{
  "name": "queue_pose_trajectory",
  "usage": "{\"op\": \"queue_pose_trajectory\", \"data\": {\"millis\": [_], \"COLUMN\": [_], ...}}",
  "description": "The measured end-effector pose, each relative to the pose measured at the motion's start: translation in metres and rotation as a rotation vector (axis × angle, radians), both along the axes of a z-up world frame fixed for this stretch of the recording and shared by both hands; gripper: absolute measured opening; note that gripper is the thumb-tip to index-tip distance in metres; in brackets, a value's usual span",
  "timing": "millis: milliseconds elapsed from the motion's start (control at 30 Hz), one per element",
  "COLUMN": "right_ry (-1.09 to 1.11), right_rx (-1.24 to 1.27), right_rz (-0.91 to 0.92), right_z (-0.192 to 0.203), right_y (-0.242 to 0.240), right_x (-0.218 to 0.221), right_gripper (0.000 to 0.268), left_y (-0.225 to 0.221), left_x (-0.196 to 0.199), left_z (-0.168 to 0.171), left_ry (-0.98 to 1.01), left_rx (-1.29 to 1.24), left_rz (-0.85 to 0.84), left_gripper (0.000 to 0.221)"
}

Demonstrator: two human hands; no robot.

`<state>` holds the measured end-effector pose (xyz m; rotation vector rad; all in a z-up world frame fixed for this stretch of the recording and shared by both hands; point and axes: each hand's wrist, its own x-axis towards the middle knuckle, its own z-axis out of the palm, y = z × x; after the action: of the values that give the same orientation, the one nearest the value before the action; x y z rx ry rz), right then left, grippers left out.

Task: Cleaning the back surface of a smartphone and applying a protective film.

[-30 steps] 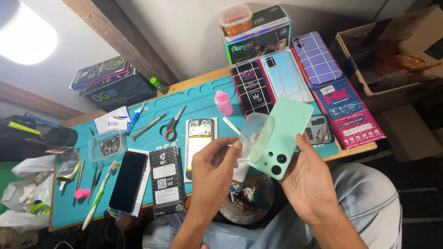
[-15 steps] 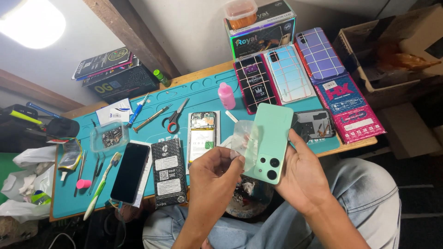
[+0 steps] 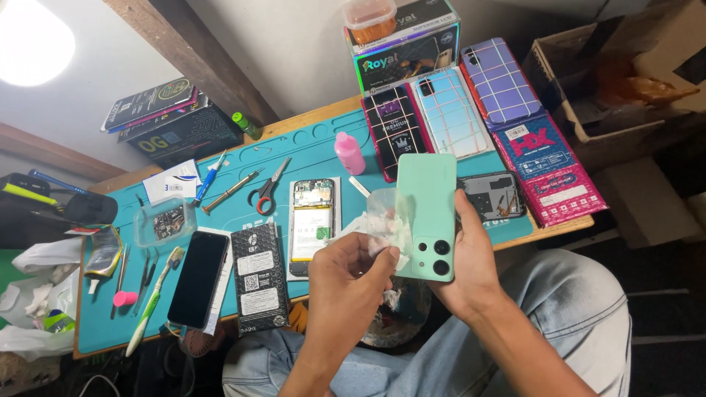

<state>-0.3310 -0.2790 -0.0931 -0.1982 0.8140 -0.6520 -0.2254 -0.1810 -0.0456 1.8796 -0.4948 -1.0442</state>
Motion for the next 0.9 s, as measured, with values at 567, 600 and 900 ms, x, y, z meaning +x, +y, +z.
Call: {"op": "queue_pose_trajectory", "data": {"millis": [567,600,900], "right_ry": [0.028,0.055,-0.066], "right_rx": [0.019,0.009,-0.121], "right_rz": [-0.065,-0.047,-0.011], "right_z": [-0.005,-0.003,-0.012], "right_y": [-0.005,-0.005,-0.007], "right_x": [-0.009,-0.009,-0.017], "right_gripper": [0.066,0.068,0.077], "left_y": [-0.006,-0.007,-0.006], "left_x": [-0.022,-0.022,-0.024], "left_z": [-0.017,-0.017,-0.012], "left_ry": [-0.147,-0.146,-0.075], "left_rx": [-0.092,-0.086,-0.106], "left_rz": [0.032,0.039,-0.008], "left_gripper": [0.013,0.015,0.02]}}
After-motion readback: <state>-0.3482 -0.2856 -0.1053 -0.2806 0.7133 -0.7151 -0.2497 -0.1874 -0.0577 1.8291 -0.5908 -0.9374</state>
